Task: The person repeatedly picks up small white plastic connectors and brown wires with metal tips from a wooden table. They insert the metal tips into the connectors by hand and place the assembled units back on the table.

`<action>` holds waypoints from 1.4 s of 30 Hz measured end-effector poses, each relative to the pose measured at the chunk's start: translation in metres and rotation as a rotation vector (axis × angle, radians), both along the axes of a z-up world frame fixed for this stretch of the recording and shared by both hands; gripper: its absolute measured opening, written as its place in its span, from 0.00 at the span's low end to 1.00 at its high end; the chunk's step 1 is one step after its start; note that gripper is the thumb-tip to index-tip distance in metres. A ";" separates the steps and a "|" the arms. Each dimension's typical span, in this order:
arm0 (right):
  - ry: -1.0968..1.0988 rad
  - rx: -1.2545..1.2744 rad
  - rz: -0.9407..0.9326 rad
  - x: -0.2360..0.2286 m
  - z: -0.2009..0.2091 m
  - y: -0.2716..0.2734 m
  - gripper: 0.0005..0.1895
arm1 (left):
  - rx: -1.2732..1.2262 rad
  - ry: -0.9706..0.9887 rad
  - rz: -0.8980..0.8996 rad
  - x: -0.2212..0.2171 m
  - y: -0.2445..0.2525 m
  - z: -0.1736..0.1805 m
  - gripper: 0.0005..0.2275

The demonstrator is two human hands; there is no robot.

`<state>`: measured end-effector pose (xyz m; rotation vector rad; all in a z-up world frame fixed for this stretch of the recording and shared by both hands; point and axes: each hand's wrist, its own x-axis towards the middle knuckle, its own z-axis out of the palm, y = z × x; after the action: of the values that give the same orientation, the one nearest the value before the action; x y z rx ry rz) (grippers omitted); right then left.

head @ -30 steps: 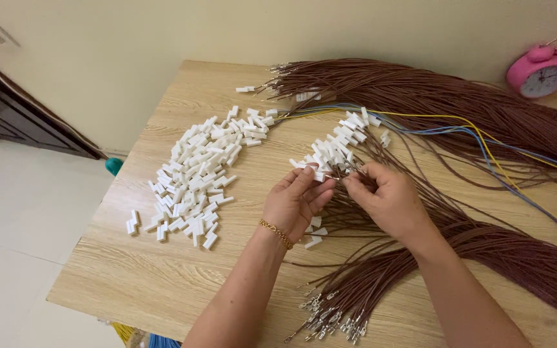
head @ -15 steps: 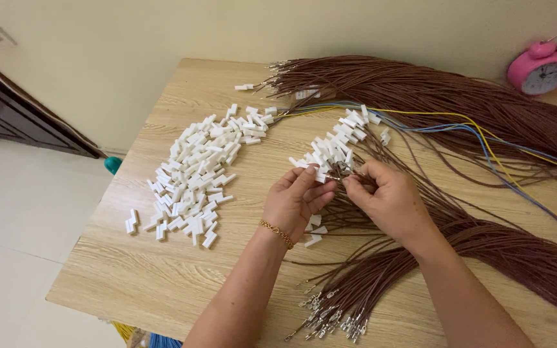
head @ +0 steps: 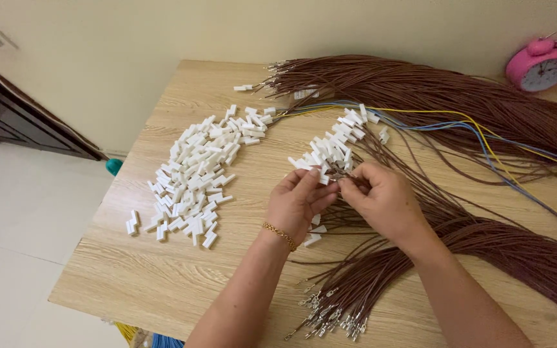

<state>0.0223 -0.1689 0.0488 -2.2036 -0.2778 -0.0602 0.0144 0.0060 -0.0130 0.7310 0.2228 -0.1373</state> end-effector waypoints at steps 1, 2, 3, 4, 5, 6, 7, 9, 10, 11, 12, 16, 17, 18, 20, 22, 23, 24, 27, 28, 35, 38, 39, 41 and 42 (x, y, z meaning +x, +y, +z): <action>0.001 0.000 0.000 -0.001 0.001 0.001 0.11 | 0.000 0.001 0.000 -0.001 -0.002 0.000 0.07; 0.029 0.025 0.007 -0.002 0.002 0.002 0.11 | 0.055 0.001 0.007 -0.001 -0.004 0.000 0.07; 0.058 0.049 0.014 -0.003 0.003 0.003 0.10 | 0.111 0.001 0.014 -0.001 -0.006 0.000 0.08; 0.059 0.049 0.017 -0.002 0.000 0.001 0.10 | 0.110 0.003 0.017 -0.001 -0.008 -0.001 0.08; 0.014 0.076 0.043 -0.002 -0.003 0.000 0.10 | 0.118 0.003 0.013 -0.001 -0.010 -0.002 0.08; -0.031 0.103 0.075 -0.001 -0.006 0.001 0.09 | 0.126 0.004 0.015 -0.002 -0.010 -0.003 0.09; -0.030 0.104 0.084 -0.001 -0.009 -0.002 0.09 | 0.127 0.006 0.023 -0.002 -0.014 -0.006 0.09; -0.028 0.069 0.064 0.002 -0.016 -0.001 0.09 | 0.132 -0.047 0.071 -0.001 -0.016 -0.011 0.09; -0.028 0.072 0.078 0.002 -0.014 -0.001 0.09 | 0.134 -0.047 0.085 0.000 -0.014 -0.010 0.09; -0.017 0.082 0.086 0.002 -0.013 0.000 0.10 | 0.127 -0.037 0.062 0.001 -0.012 -0.009 0.09; -0.010 0.094 0.091 0.003 -0.011 0.000 0.11 | 0.120 -0.030 0.037 0.003 -0.010 -0.007 0.09; 0.142 -0.124 0.020 0.011 -0.003 0.004 0.16 | 0.310 -0.036 -0.047 0.000 0.020 0.028 0.10; 0.057 -0.082 0.043 0.014 -0.007 0.002 0.16 | 1.008 -0.142 0.090 -0.002 0.033 0.038 0.13; -0.031 -0.039 0.060 0.016 -0.011 -0.001 0.17 | 1.704 -0.250 0.236 -0.003 0.045 0.048 0.16; -0.050 -0.050 0.020 0.014 -0.006 -0.003 0.19 | 1.940 -0.224 0.279 0.006 0.088 0.019 0.15; -0.069 -0.059 -0.022 0.012 -0.002 -0.004 0.21 | 2.178 -0.197 0.323 0.007 0.114 0.010 0.14; -0.024 0.034 0.026 0.010 -0.001 -0.004 0.24 | 2.272 -0.109 0.256 0.002 0.119 0.015 0.14; 0.020 0.126 0.074 0.009 0.000 -0.004 0.27 | 2.362 -0.017 0.190 -0.001 0.125 0.020 0.13; -0.033 0.038 0.129 0.013 -0.010 -0.009 0.34 | 2.400 0.118 0.127 0.013 0.145 -0.008 0.12; -0.037 0.037 0.126 0.014 -0.013 -0.009 0.34 | 2.399 0.113 0.130 0.011 0.143 -0.001 0.12; 0.056 0.246 0.211 0.019 -0.026 -0.013 0.13 | 2.297 0.153 0.074 0.009 0.145 0.007 0.08; 0.127 0.338 0.191 0.015 -0.015 -0.009 0.09 | 1.985 -0.016 0.117 0.010 0.136 0.018 0.09; 0.175 0.398 0.172 0.014 -0.012 -0.007 0.09 | 1.732 -0.141 0.136 0.010 0.132 0.020 0.11; 0.222 0.450 0.164 0.016 -0.018 -0.008 0.09 | 1.251 -0.165 0.062 0.014 0.116 0.019 0.10; 0.265 0.504 0.158 0.019 -0.020 -0.009 0.09 | 0.774 -0.181 -0.005 0.017 0.109 0.020 0.09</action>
<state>0.0414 -0.1777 0.0285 -1.6606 -0.2535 0.2253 0.0314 0.1148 0.0071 1.5062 0.0943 0.0187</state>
